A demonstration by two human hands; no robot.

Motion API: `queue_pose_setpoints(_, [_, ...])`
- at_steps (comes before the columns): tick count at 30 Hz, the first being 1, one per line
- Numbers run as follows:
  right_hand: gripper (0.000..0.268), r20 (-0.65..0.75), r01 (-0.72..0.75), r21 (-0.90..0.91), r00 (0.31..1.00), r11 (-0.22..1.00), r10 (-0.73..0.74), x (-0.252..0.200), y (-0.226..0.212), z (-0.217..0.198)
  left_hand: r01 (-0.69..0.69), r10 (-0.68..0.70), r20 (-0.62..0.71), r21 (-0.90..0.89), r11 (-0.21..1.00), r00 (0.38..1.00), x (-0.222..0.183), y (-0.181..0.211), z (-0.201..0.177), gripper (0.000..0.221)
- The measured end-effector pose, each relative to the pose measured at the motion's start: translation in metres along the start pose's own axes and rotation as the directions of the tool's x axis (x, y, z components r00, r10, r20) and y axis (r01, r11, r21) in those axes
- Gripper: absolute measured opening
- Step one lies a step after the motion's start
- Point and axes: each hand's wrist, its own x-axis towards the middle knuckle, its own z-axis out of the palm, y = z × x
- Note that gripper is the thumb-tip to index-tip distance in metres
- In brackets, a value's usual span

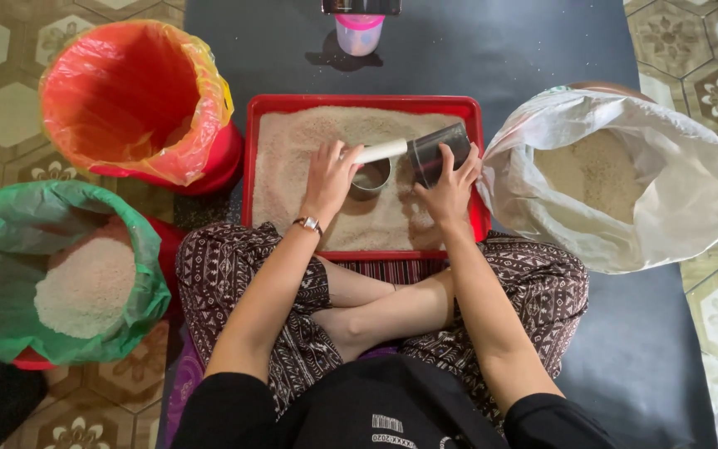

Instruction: A person sitting on the floor uses metal cups to scoop flour from a tray and transfer it between containers.

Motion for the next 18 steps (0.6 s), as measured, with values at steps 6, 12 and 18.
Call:
queue_pose_setpoints(6, [0.101,0.006,-0.010,-0.007,1.000,1.000,0.010,-0.001,-0.002,0.003,-0.056,0.062,0.085,-0.074,0.996,0.994,-0.044,0.008,-0.036,0.037])
queue_pose_setpoints(12, [0.099,-0.025,-0.001,-0.007,1.000,1.000,0.001,-0.003,-0.001,0.003,-0.110,0.114,0.030,-0.116,0.987,0.993,-0.054,0.024,-0.054,0.036])
queue_pose_setpoints(18, [0.098,-0.032,0.016,0.002,0.999,1.000,-0.016,-0.006,-0.003,-0.001,-0.072,0.082,0.169,-0.062,0.995,0.982,-0.049,0.035,-0.067,0.024])
